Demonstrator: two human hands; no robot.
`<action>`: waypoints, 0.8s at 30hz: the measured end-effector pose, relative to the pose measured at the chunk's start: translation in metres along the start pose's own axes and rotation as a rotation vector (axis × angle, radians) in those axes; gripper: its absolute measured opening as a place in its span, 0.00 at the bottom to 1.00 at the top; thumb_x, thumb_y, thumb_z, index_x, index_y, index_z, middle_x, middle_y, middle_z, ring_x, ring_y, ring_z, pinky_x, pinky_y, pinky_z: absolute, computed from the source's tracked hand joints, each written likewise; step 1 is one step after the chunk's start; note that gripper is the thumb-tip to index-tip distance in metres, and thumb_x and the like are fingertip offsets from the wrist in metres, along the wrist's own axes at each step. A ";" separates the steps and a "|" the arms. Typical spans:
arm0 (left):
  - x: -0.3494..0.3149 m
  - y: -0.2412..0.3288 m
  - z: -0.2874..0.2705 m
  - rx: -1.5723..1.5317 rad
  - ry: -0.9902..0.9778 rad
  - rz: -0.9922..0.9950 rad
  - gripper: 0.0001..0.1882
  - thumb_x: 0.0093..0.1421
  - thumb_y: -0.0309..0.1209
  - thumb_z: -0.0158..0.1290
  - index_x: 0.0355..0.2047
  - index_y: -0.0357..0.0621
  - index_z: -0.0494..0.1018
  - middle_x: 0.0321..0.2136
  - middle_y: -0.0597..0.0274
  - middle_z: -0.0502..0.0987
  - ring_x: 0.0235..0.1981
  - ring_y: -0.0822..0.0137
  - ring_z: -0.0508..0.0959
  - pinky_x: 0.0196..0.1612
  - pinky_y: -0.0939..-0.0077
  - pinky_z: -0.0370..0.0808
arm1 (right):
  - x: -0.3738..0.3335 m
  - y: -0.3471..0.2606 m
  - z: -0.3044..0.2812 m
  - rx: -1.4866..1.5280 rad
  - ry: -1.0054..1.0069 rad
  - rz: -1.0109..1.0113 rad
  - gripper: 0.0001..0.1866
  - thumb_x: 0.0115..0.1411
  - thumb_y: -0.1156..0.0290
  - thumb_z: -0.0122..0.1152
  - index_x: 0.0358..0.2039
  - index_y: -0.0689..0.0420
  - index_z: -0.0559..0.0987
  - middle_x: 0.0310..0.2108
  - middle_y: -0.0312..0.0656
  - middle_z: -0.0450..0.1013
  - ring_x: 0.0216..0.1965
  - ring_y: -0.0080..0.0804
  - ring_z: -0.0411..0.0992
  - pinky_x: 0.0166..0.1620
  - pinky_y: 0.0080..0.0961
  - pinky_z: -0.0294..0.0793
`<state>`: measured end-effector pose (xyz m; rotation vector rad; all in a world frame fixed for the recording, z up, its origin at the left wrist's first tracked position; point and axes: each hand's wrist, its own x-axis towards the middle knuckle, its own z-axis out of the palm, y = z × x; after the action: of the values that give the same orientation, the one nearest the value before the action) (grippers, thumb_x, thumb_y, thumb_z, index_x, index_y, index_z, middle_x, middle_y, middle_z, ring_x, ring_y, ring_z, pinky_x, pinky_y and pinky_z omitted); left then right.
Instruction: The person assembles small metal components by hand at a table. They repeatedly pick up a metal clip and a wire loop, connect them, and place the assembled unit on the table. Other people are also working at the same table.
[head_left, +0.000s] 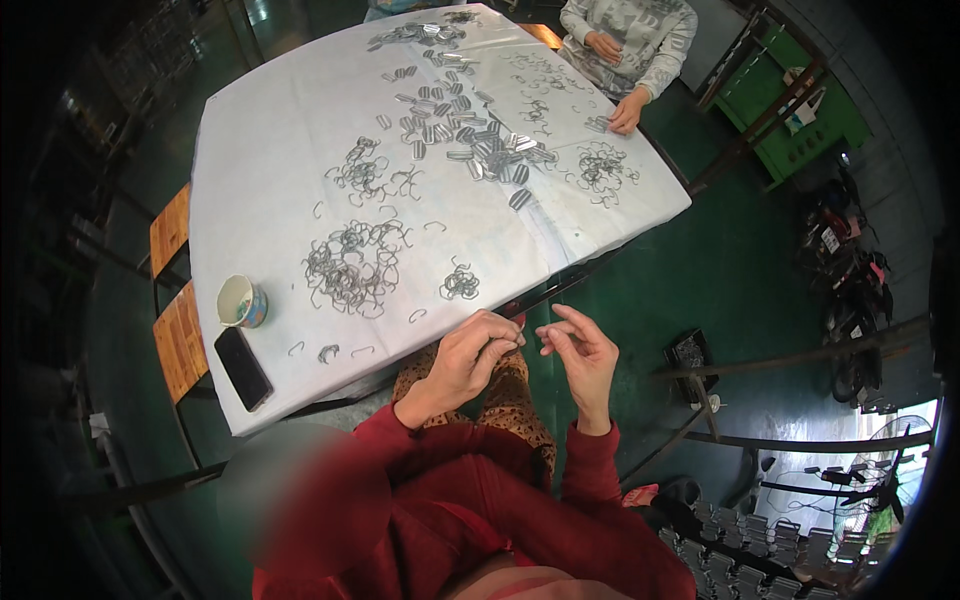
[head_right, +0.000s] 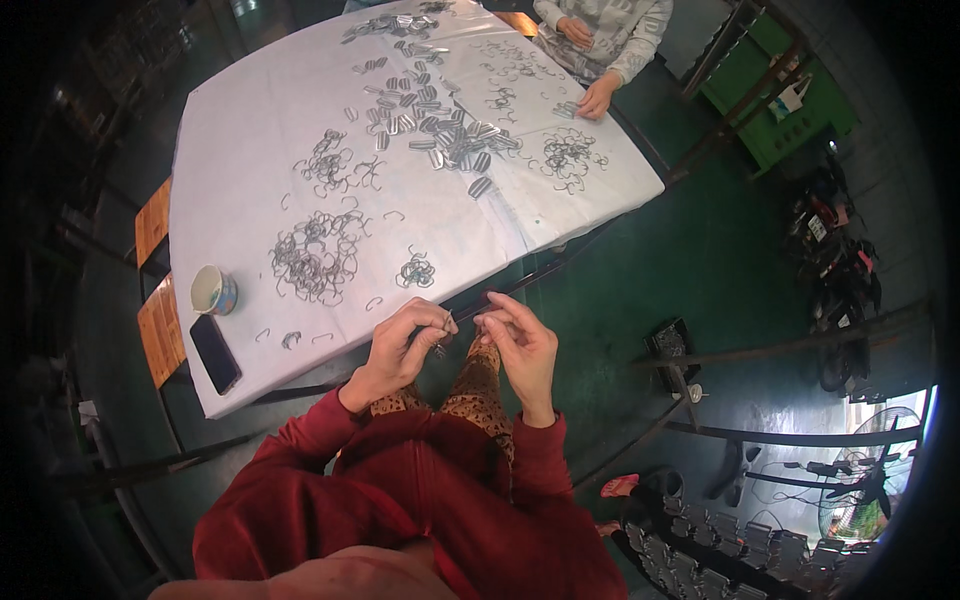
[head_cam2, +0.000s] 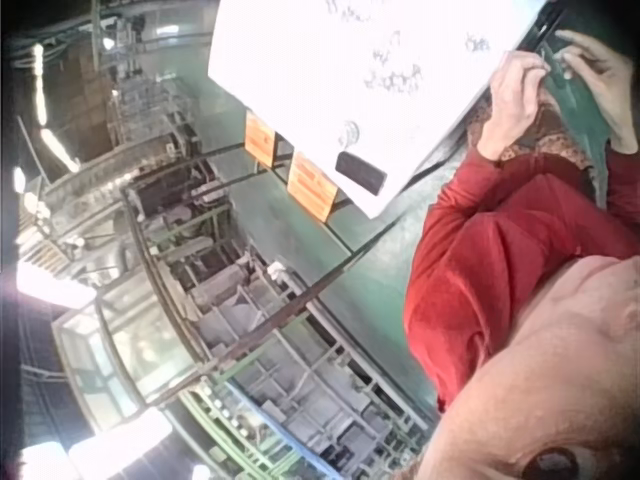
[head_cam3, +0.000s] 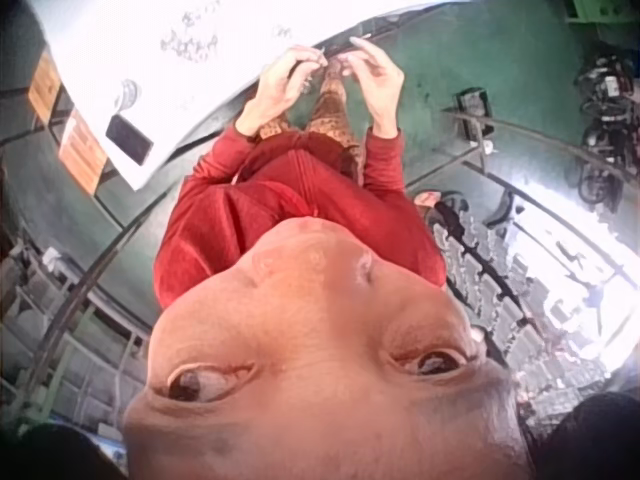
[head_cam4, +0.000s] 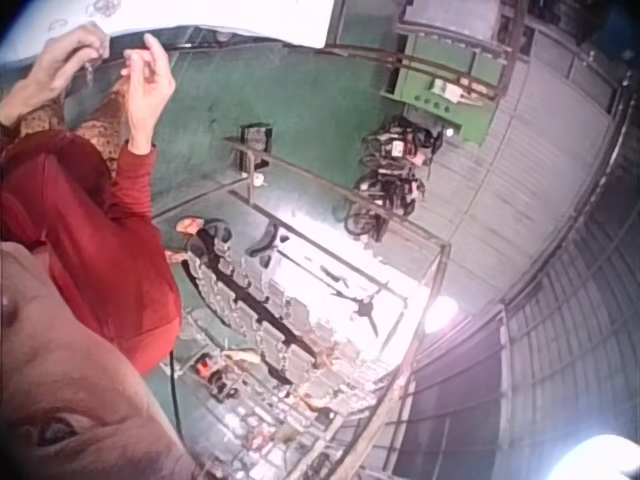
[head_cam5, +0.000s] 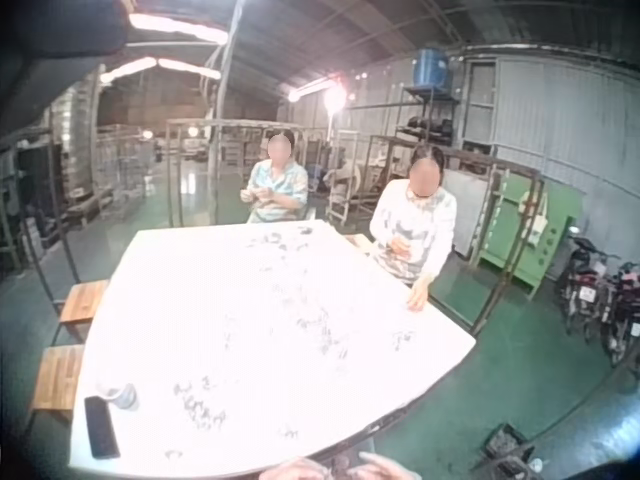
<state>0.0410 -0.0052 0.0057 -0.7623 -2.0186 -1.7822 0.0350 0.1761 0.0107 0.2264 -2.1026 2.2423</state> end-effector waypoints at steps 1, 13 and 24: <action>-0.001 0.001 0.000 -0.013 0.001 -0.021 0.03 0.59 0.17 0.47 0.33 0.36 0.68 0.29 0.53 0.75 0.30 0.64 0.75 0.34 0.75 0.73 | 0.001 0.002 0.001 0.003 0.002 0.007 0.15 0.58 0.80 0.57 0.47 0.64 0.74 0.31 0.41 0.76 0.27 0.18 0.70 0.32 0.14 0.71; -0.013 -0.023 0.016 -0.073 0.013 -0.082 0.04 0.58 0.15 0.47 0.33 0.35 0.67 0.31 0.53 0.74 0.32 0.65 0.75 0.37 0.75 0.73 | 0.178 0.137 -0.035 -0.779 -0.112 -0.053 0.15 0.59 0.76 0.49 0.47 0.62 0.75 0.30 0.48 0.76 0.26 0.36 0.73 0.32 0.29 0.74; -0.016 -0.022 0.016 -0.006 -0.010 -0.209 0.04 0.57 0.20 0.52 0.33 0.35 0.70 0.30 0.55 0.73 0.31 0.62 0.75 0.35 0.75 0.72 | 0.273 0.159 0.025 -1.079 -0.076 -0.050 0.16 0.54 0.66 0.58 0.37 0.65 0.72 0.35 0.60 0.73 0.36 0.55 0.74 0.37 0.44 0.75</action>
<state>0.0425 0.0061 -0.0236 -0.5813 -2.1692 -1.8998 -0.2553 0.1252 -0.1049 0.2744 -2.9044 0.8186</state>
